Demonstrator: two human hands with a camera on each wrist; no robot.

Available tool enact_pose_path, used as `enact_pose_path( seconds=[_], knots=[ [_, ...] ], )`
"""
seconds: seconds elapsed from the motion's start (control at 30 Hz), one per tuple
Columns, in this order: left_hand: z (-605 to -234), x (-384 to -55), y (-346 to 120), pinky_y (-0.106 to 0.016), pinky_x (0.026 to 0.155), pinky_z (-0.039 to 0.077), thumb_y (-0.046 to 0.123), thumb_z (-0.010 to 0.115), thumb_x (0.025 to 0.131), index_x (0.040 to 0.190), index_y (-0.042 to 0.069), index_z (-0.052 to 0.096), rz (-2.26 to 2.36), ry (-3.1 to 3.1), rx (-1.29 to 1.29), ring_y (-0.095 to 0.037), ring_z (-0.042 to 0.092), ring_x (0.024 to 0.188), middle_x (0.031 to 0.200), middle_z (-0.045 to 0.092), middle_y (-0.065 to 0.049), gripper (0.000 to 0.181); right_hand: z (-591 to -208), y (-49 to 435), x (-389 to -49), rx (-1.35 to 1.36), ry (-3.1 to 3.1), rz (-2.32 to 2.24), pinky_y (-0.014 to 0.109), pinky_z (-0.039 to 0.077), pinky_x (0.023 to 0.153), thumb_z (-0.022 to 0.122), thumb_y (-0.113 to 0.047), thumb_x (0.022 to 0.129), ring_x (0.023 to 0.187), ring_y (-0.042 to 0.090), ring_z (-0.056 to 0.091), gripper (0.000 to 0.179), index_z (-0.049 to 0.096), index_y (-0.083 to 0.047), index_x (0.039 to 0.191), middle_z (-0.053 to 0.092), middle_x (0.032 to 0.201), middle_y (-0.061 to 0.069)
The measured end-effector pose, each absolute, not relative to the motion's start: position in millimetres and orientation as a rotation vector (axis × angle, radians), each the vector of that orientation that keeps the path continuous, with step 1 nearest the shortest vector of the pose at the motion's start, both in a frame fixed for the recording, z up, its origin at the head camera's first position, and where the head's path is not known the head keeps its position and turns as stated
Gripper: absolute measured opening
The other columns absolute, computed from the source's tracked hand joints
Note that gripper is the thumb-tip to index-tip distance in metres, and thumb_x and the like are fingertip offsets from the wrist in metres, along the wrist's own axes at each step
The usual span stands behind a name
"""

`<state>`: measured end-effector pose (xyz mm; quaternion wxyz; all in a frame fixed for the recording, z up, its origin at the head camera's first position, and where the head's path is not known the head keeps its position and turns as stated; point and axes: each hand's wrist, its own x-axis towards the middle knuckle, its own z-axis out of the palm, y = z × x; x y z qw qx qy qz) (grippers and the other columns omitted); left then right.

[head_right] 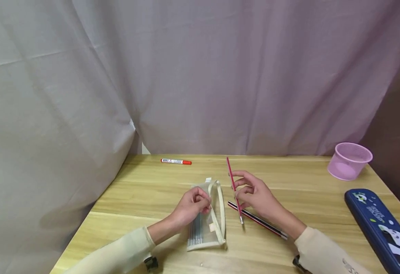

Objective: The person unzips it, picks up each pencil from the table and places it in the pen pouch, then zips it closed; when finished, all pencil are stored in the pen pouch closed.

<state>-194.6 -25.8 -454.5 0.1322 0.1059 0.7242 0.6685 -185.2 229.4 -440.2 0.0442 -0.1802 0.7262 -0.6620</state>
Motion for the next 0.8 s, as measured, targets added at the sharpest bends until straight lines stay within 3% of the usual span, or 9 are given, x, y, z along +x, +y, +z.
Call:
enact_pose_path(
  seconds=[0.2, 0.43, 0.57, 0.8],
  knots=[
    [-456.0, -192.7, -29.6, -0.027, 0.073, 0.063, -0.002, 0.066, 0.093, 0.1, 0.002, 0.062, 1.927, 2.105, 0.3, -0.012, 0.068, 0.073, 0.083, 0.07, -0.006, 0.01, -451.6, 201.1, -181.5, -0.347, 2.201, -2.119, 0.051, 0.067, 0.069, 0.065, 0.006, 0.096, 0.086, 0.014, 0.073, 0.06, 0.045, -0.009, 0.151, 0.065, 0.112, 0.004],
    [-455.5, -195.4, -29.9, -0.029, 0.076, 0.064, -0.002, 0.067, 0.093, 0.104, 0.0, 0.063, 1.947, 2.092, 0.293, -0.012, 0.068, 0.074, 0.084, 0.07, -0.005, 0.012, -457.1, 173.7, -173.3, -0.194, 2.192, -2.128, 0.05, 0.067, 0.07, 0.063, 0.008, 0.092, 0.086, 0.015, 0.07, 0.067, 0.039, -0.008, 0.153, 0.06, 0.12, 0.021],
    [-455.2, -197.3, -27.8, -0.033, 0.078, 0.065, -0.002, 0.066, 0.095, 0.1, 0.004, 0.062, 1.959, 2.086, 0.291, -0.012, 0.068, 0.073, 0.082, 0.069, -0.004, 0.009, -456.4, 165.0, -166.9, -0.136, 2.173, -2.072, 0.047, 0.067, 0.066, 0.062, 0.008, 0.089, 0.083, 0.016, 0.067, 0.069, 0.038, -0.008, 0.153, 0.059, 0.116, 0.02],
    [-453.5, -197.6, -23.6, -0.032, 0.078, 0.065, -0.002, 0.065, 0.096, 0.104, -0.001, 0.062, 1.975, 2.067, 0.29, -0.011, 0.068, 0.072, 0.081, 0.068, -0.003, 0.009, -460.1, 157.9, -160.6, -0.054, 2.141, -1.999, 0.043, 0.066, 0.065, 0.063, 0.002, 0.089, 0.084, 0.018, 0.068, 0.065, 0.041, -0.006, 0.15, 0.061, 0.112, 0.016]
  ],
)
